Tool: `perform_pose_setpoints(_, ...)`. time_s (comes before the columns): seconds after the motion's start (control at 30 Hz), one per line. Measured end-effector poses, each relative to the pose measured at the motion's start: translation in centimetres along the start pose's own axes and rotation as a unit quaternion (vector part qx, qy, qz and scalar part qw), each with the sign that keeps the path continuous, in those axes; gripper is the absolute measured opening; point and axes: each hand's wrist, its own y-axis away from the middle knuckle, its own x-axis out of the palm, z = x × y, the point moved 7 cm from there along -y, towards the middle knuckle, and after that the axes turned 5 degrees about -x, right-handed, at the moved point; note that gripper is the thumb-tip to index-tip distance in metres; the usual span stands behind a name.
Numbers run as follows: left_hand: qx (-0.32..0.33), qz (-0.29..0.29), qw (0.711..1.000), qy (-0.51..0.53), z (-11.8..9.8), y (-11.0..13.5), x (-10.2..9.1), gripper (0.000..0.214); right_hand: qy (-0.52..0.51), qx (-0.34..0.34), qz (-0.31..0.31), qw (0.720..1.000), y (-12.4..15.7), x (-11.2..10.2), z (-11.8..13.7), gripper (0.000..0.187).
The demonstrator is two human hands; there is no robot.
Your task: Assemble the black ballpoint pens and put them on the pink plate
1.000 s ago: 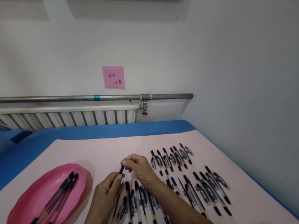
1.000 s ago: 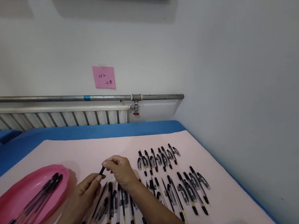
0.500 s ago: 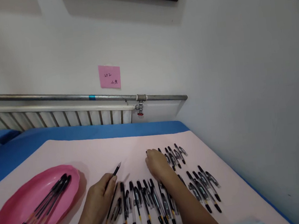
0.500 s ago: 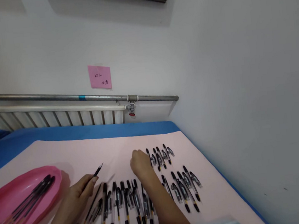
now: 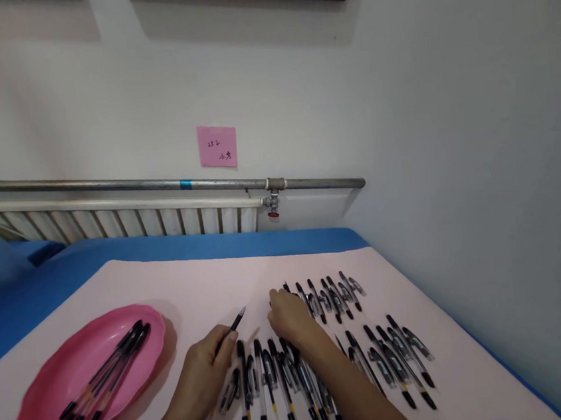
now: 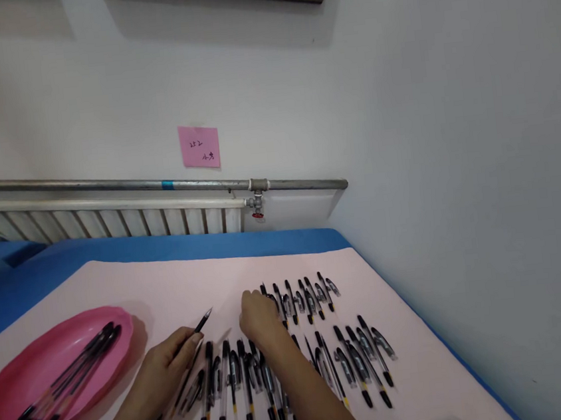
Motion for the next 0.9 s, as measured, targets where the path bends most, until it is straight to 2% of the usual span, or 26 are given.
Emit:
perform_pose_setpoints(0.1,-0.009,-0.002,0.999,0.044,0.3,-0.2,0.1,0.030,-0.091,0.006,-0.025,0.995,-0.4,-0.3,-0.5,0.006)
perform_pose_setpoints(0.2,-0.028,0.010,0.994,0.109,0.6,-0.3,0.3,0.031,-0.225,0.013,-0.045,0.973,-0.8,-1.1,0.0,0.007)
perform_pose_setpoints(0.27,-0.048,0.029,0.987,0.152,0.8,-0.2,0.6,0.030,-0.331,0.014,-0.048,0.942,-1.0,-1.5,1.0,0.013)
perform_pose_setpoints(0.43,-0.063,0.056,0.974,0.208,0.8,-0.2,1.1,0.031,-0.543,0.009,-0.052,0.838,-0.5,-1.6,3.7,0.026)
perform_pose_setpoints(0.57,-0.062,0.056,0.971,0.222,0.7,-0.3,1.0,0.031,-0.625,0.012,-0.039,0.779,0.0,-0.9,4.8,0.030)
perform_pose_setpoints(0.7,-0.064,0.055,0.973,0.215,0.4,-0.1,0.9,0.030,-0.687,0.029,-0.035,0.726,0.1,-0.7,4.9,0.025)
perform_pose_setpoints(0.77,-0.065,0.055,0.972,0.219,0.4,-0.1,0.9,0.031,-0.693,0.028,-0.026,0.720,0.2,-0.7,5.1,0.023)
perform_pose_setpoints(0.9,-0.063,0.046,0.969,0.236,0.6,-0.2,0.8,0.033,-0.677,0.018,0.012,0.735,0.5,-0.1,5.8,0.022)
